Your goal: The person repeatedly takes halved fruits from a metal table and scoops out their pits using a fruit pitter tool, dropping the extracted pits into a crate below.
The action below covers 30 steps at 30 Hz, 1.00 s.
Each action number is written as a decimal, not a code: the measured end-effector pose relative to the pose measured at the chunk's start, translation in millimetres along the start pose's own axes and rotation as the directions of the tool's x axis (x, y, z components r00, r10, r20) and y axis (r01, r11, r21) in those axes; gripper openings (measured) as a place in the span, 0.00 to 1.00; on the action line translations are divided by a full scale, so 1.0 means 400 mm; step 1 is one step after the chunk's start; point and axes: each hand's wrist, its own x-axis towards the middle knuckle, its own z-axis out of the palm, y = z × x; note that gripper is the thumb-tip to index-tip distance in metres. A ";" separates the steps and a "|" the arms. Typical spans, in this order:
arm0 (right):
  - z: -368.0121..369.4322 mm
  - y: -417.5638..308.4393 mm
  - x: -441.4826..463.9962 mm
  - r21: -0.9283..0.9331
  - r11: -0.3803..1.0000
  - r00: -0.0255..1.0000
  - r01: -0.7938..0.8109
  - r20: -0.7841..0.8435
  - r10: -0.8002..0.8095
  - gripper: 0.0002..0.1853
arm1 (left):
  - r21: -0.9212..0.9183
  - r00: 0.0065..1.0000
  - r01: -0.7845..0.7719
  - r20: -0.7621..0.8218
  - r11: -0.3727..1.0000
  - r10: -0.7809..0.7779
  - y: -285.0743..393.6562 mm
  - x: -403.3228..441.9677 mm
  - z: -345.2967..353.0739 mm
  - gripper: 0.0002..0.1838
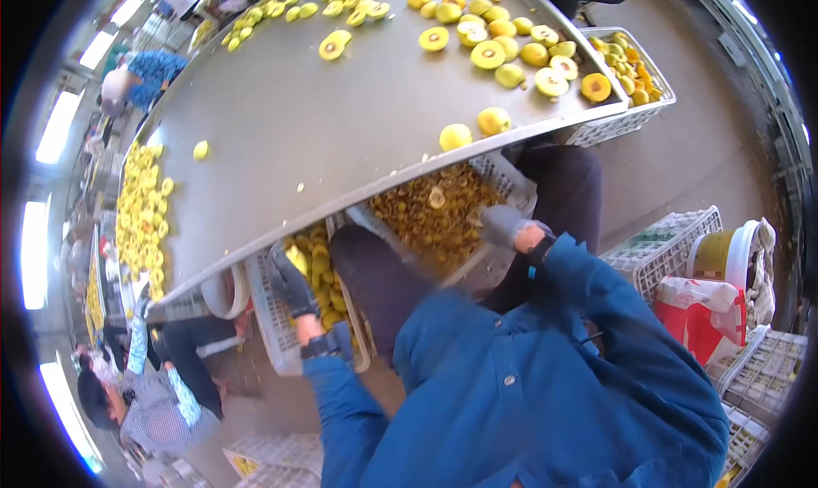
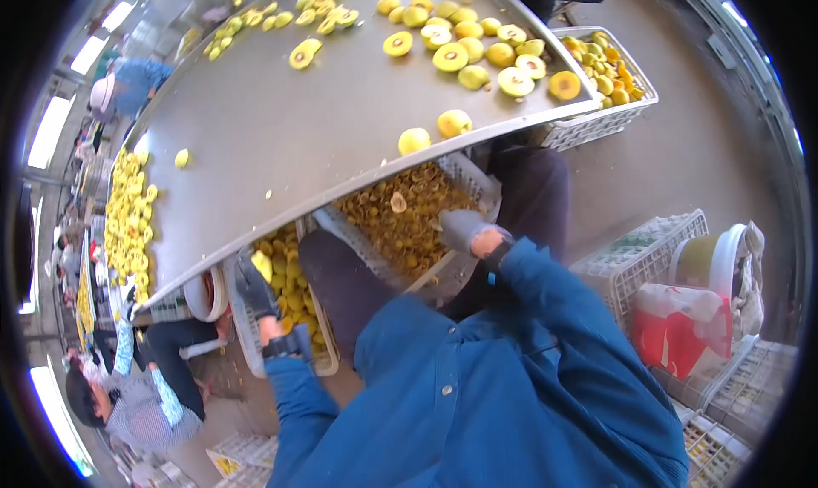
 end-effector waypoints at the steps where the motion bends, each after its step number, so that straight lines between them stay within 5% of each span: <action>1: -0.002 -0.004 -0.020 0.057 0.998 0.999 -0.003 -0.053 0.006 0.15 | 0.284 0.994 -0.078 0.100 0.956 0.051 -0.069 0.026 -0.036 0.22; 2: -0.003 -0.011 -0.034 0.118 0.993 0.995 -0.002 -0.099 0.013 0.16 | 0.345 0.985 -0.159 0.000 0.925 0.170 0.017 0.048 -0.015 0.21; 4: 0.005 -0.018 -0.034 0.182 0.983 0.996 -0.019 -0.084 0.035 0.17 | 0.150 0.959 -0.281 0.073 0.948 0.272 0.192 0.079 0.086 0.19; 6: 0.041 -0.011 -0.028 0.219 0.976 0.995 -0.005 -0.099 0.027 0.17 | -0.073 0.898 -0.314 0.300 0.947 0.321 0.332 0.093 0.241 0.20; 8: -0.004 -0.046 -0.067 0.373 0.927 0.993 -0.038 -0.089 0.077 0.18 | -0.090 0.704 -0.535 0.502 0.840 0.502 0.441 0.102 0.398 0.20; 9: 0.014 -0.038 -0.075 0.478 0.879 0.991 0.011 -0.123 0.055 0.17 | -0.119 0.602 -0.563 0.619 0.818 0.504 0.489 0.101 0.465 0.23; 10: -0.021 -0.057 -0.097 0.284 0.957 0.993 -0.067 -0.072 0.090 0.17 | -0.149 0.486 -0.584 0.723 0.798 0.491 0.523 0.106 0.517 0.25; 13: -0.025 -0.051 -0.140 0.377 0.917 0.986 -0.134 -0.038 0.160 0.17 | -0.052 0.278 -0.762 0.874 0.645 0.398 0.541 0.138 0.645 0.29; 16: -0.067 -0.056 -0.155 0.442 0.867 0.971 -0.230 0.051 0.232 0.17 | -0.200 0.155 -0.799 0.843 0.567 0.516 0.537 0.179 0.702 0.31; 20: -0.099 -0.055 -0.150 0.510 0.833 0.972 -0.215 0.025 0.235 0.17 | -0.137 0.103 -0.862 0.895 0.488 0.434 0.599 0.175 0.729 0.31; 23: -0.141 -0.057 -0.164 0.570 0.799 0.964 -0.194 -0.040 0.263 0.18 | -0.323 0.209 -0.622 0.810 0.713 0.548 0.577 0.206 0.741 0.28; 24: -0.155 -0.052 -0.169 0.605 0.778 0.954 -0.168 -0.099 0.283 0.18 | -0.379 0.270 -0.260 0.854 0.888 0.444 0.576 0.207 0.720 0.27; 25: -0.168 -0.051 -0.173 0.639 0.756 0.939 -0.142 -0.154 0.307 0.18 | -0.374 0.282 0.147 0.903 0.916 0.323 0.567 0.204 0.684 0.26; 26: -0.206 -0.061 -0.180 0.633 0.769 0.924 -0.088 -0.237 0.301 0.19 | -0.309 0.245 0.532 0.947 0.788 0.206 0.579 0.192 0.631 0.26; 28: -0.271 -0.091 -0.174 0.624 0.781 0.905 0.025 -0.346 0.247 0.18 | -0.402 0.323 0.681 0.915 0.612 0.241 0.640 0.123 0.517 0.24; 30: -0.327 -0.140 -0.169 0.544 0.832 0.881 0.111 -0.442 0.171 0.17 | -0.524 0.508 0.306 0.796 0.795 0.329 0.655 0.052 0.458 0.22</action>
